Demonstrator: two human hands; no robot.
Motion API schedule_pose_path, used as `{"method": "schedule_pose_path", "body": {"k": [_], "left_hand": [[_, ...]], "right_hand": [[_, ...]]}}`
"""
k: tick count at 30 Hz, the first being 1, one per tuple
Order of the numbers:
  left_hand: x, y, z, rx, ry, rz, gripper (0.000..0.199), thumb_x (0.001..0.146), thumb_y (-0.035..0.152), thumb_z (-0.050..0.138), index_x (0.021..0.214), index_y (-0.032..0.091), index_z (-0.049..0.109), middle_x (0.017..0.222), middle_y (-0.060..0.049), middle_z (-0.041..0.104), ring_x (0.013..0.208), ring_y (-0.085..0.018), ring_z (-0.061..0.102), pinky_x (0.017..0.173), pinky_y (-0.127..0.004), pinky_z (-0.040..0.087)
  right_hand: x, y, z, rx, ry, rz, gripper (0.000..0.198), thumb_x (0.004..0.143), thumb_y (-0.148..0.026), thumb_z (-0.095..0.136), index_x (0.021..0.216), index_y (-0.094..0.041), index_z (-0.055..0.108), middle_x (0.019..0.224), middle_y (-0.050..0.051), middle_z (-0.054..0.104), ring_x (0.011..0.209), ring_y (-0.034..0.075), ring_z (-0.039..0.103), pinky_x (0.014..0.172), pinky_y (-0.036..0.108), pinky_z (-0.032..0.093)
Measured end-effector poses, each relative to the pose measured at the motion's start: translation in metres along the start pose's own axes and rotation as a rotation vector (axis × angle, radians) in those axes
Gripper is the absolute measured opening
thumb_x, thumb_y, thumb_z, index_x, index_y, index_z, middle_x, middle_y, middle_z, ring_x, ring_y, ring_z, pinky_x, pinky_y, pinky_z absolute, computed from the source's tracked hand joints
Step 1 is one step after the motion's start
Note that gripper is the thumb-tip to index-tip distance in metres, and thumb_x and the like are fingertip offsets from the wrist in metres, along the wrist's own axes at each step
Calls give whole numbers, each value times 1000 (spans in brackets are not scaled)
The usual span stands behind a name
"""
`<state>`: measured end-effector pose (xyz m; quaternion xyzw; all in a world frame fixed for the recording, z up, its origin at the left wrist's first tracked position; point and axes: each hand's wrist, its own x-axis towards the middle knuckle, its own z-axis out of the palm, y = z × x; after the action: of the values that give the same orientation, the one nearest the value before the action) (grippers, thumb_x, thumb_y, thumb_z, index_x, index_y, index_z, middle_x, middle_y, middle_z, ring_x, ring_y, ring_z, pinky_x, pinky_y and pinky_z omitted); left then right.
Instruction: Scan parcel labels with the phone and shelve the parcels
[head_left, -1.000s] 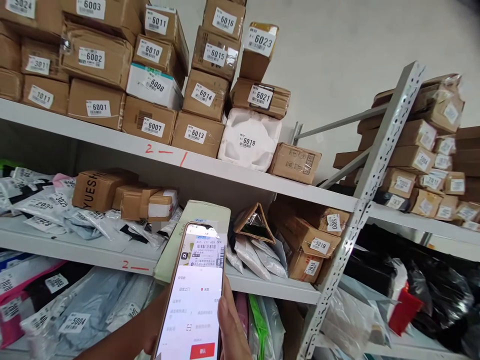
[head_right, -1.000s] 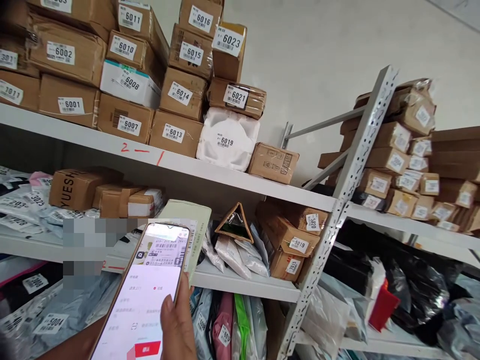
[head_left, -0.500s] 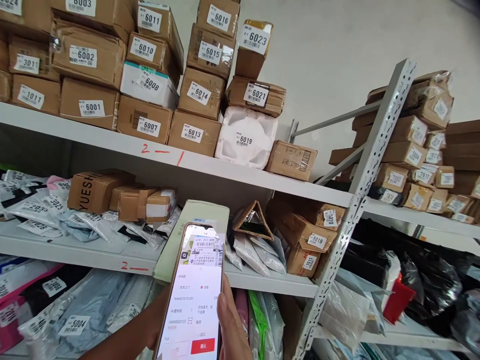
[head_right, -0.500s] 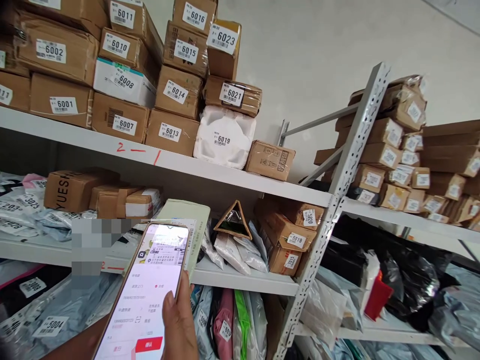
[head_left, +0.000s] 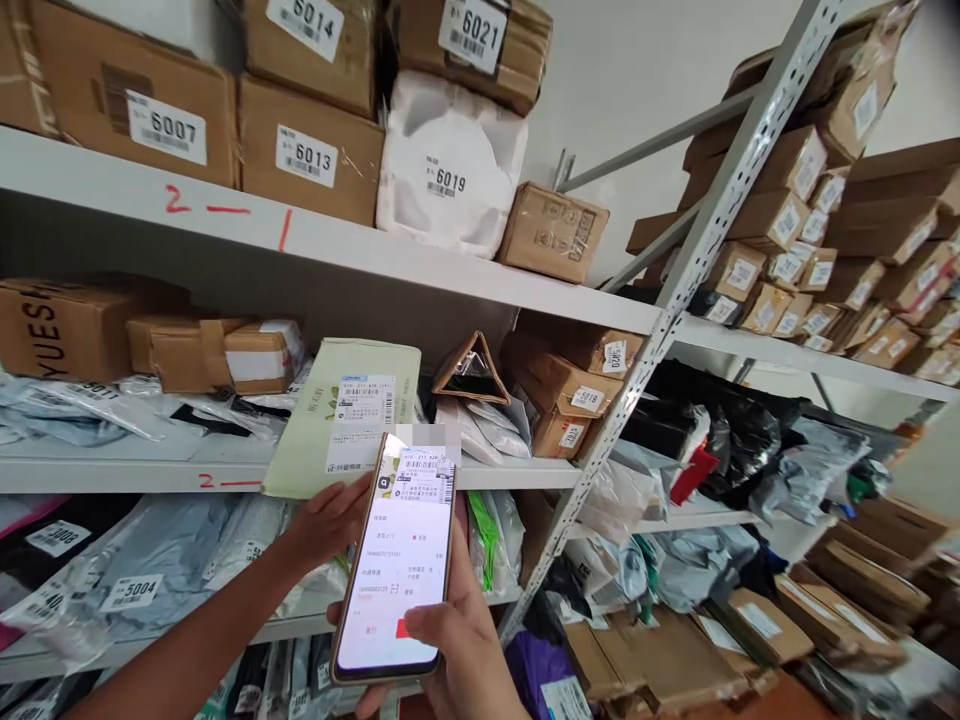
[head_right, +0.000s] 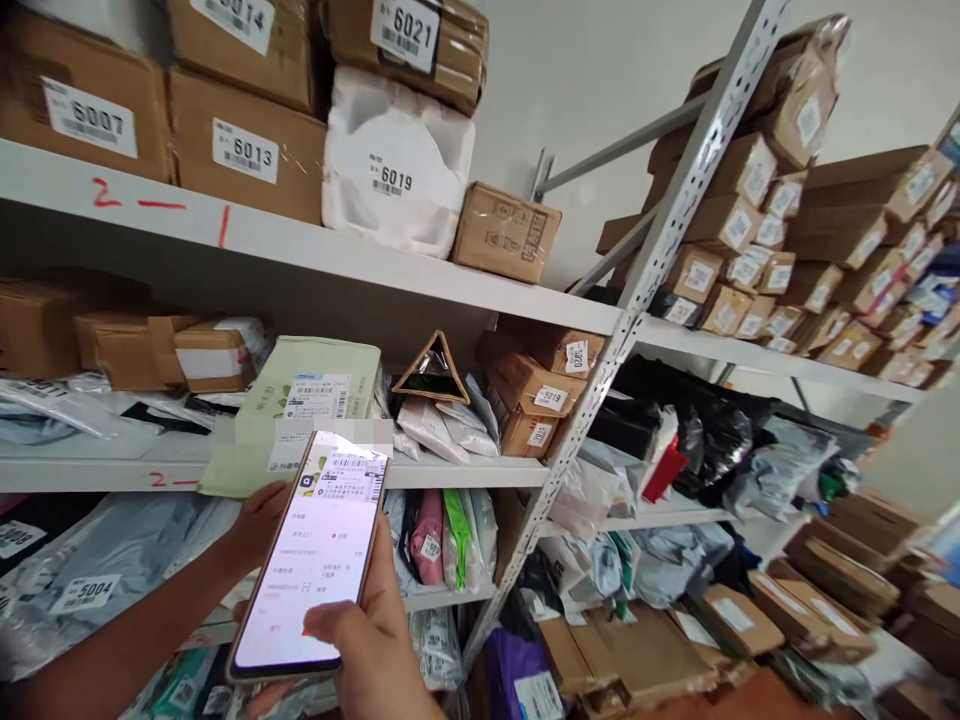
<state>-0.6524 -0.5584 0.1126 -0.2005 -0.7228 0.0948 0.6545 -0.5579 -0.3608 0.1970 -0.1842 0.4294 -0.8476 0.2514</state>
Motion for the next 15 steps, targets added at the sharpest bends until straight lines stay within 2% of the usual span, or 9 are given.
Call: {"method": "schedule_pose_path", "body": {"k": [3,8,12,15], "left_hand": [[9,-1,-4,9,75,62,32,91,12,47,99,34,69,104,7,73,145,-4,16,121,-24,8],[9,0,-4,73,71,94,34,88,12,57,110,36,67,118,9,69,145,-9,20,122,-29,8],[0,-1,1,117,44,106,37,90,21,58,121,41,61,124,9,66,145,-11,22,122,-32,9],[-3,-2,2,123,34,108,36,91,23,58,122,41,61,125,10,66,145,-10,22,123,-32,9]], "right_hand": [[-7,-3,-10,-81,-53,-18,110,62,-15,70,147,-28,1,109,7,73,96,32,72,51,29,56],[-13,-5,-20,-114,-69,-69,107,67,-18,75,145,-27,2,122,12,68,100,29,71,54,27,57],[-16,-5,-24,-114,-79,-84,110,68,-18,75,146,-28,-2,117,10,69,99,29,71,54,28,57],[-16,-5,-25,-92,-93,-93,110,68,-14,72,146,-28,-4,116,10,70,98,29,71,57,32,59]]}}
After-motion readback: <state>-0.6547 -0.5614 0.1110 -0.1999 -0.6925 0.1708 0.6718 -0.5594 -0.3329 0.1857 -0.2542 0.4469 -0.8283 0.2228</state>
